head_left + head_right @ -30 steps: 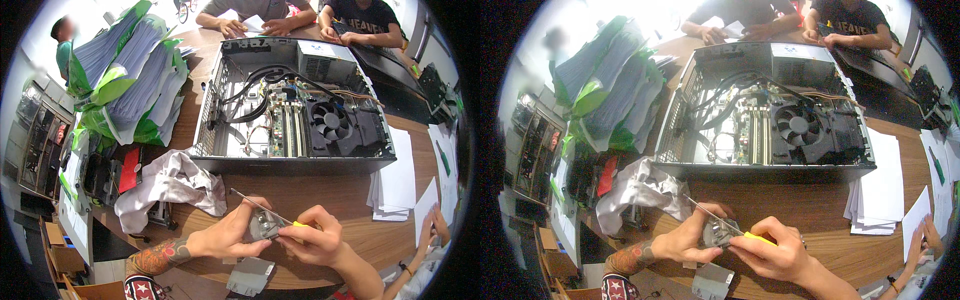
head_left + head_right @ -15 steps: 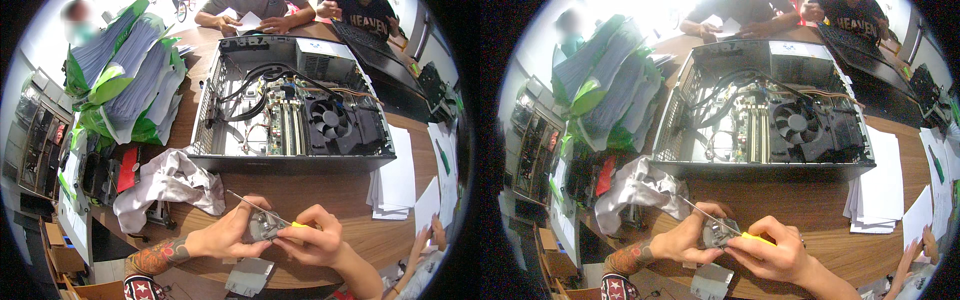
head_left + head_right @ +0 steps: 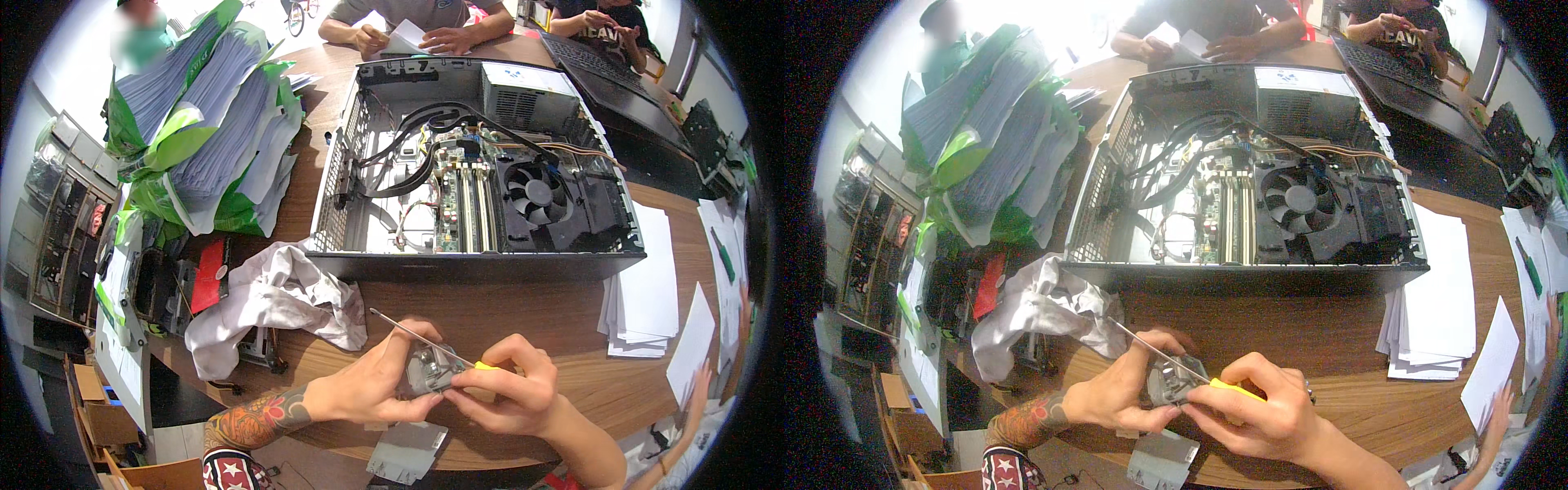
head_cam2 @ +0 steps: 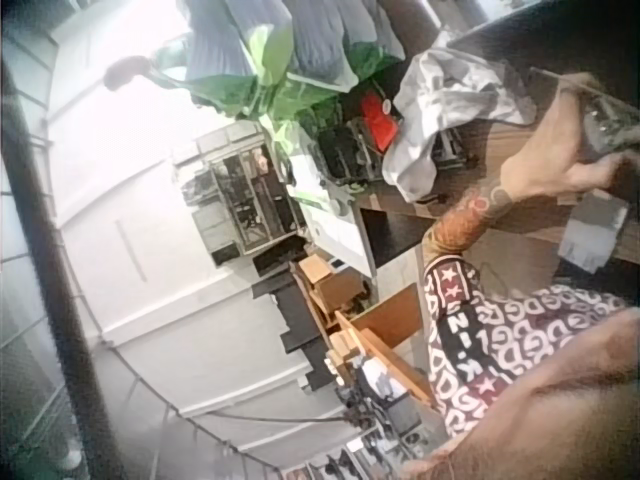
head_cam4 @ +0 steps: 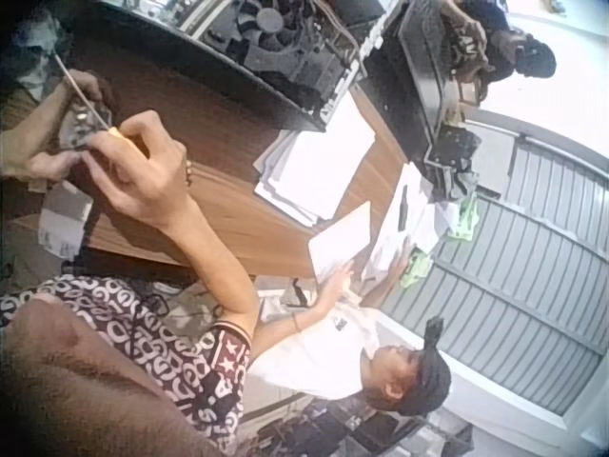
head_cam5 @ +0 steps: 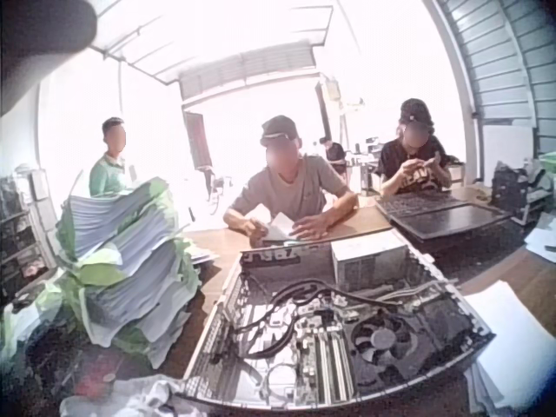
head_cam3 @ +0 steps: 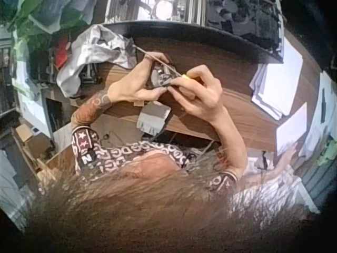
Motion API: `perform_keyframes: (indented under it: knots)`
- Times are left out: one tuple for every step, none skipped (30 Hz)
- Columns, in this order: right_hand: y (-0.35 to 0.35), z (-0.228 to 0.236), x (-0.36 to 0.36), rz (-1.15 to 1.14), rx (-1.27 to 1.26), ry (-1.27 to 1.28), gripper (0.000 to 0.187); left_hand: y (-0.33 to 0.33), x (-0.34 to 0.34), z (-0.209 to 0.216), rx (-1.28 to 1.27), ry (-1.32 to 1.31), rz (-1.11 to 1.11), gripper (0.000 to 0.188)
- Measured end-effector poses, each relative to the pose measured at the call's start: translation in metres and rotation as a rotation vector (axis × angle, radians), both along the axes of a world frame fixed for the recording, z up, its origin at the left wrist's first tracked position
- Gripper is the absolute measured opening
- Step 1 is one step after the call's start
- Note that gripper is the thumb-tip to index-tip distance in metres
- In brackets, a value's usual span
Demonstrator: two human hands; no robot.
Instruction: The person disassembles a small component housing, removing screws with a screwdriver and separating its casing parts by hand.
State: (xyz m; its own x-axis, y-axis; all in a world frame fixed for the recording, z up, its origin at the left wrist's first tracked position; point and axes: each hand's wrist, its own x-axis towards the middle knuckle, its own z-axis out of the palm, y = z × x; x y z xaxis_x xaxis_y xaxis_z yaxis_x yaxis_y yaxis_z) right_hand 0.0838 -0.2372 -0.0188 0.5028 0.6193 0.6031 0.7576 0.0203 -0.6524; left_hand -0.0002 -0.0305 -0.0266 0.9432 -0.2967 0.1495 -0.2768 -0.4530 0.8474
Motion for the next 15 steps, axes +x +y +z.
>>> perform_keyframes:
  knots:
    - [-0.0001, 0.0, -0.0002, -0.003, -0.006, -0.002, 0.027, -0.0004, -0.0003, -0.0005, -0.021, 0.013, 0.002, 0.071]
    - [0.0, 0.0002, -0.0005, -0.005, -0.012, -0.004, 0.026, -0.0003, -0.0002, -0.0007, -0.022, 0.014, 0.004, 0.071]
    - [0.0002, 0.0006, -0.0008, -0.004, -0.012, -0.004, 0.026, -0.0001, 0.0001, -0.0009, -0.015, -0.002, -0.003, 0.07]
    - [0.0006, 0.0011, -0.0011, -0.004, -0.01, 0.003, 0.027, 0.0, 0.0003, -0.0011, -0.007, -0.018, -0.008, 0.07]
    - [0.0009, 0.0015, -0.0013, -0.005, -0.008, 0.009, 0.027, 0.0001, 0.0002, -0.0018, -0.008, -0.016, -0.005, 0.07]
    - [0.0012, 0.0015, -0.0012, -0.003, -0.009, 0.01, 0.027, 0.0002, 0.0002, -0.0026, -0.022, -0.012, -0.007, 0.069]
    - [0.0011, 0.0018, -0.0008, -0.004, -0.007, 0.009, 0.027, 0.0, 0.0004, -0.0032, -0.038, -0.009, -0.01, 0.069]
    - [0.0011, 0.0019, -0.0007, -0.005, -0.006, 0.007, 0.027, -0.0001, 0.0004, -0.0031, -0.039, -0.009, -0.008, 0.069]
    - [0.0012, 0.0015, -0.0008, -0.004, -0.007, 0.007, 0.027, -0.0003, 0.0004, -0.0026, -0.039, -0.016, -0.008, 0.069]
    - [0.0011, 0.0006, -0.0009, -0.003, -0.001, 0.014, 0.027, -0.0006, 0.0006, -0.0022, -0.038, -0.024, -0.009, 0.069]
    - [0.0011, -0.0002, -0.0009, -0.002, 0.006, 0.02, 0.027, -0.0011, 0.0006, -0.002, -0.039, -0.024, -0.009, 0.069]
    - [0.0009, -0.001, -0.0007, -0.002, 0.006, 0.02, 0.027, -0.0017, 0.0004, -0.0016, -0.036, -0.023, 0.005, 0.068]
    - [0.0008, -0.0018, -0.0006, -0.003, 0.006, 0.017, 0.028, -0.002, 0.0002, -0.0012, -0.032, -0.022, 0.017, 0.068]
    - [0.0006, -0.0023, -0.0006, -0.005, 0.007, 0.014, 0.028, -0.0022, 0.0, -0.0006, -0.032, -0.022, 0.015, 0.068]
    - [0.0004, -0.0018, -0.0011, -0.007, 0.008, 0.014, 0.028, -0.0024, -0.0002, 0.0001, -0.028, -0.015, 0.022, 0.068]
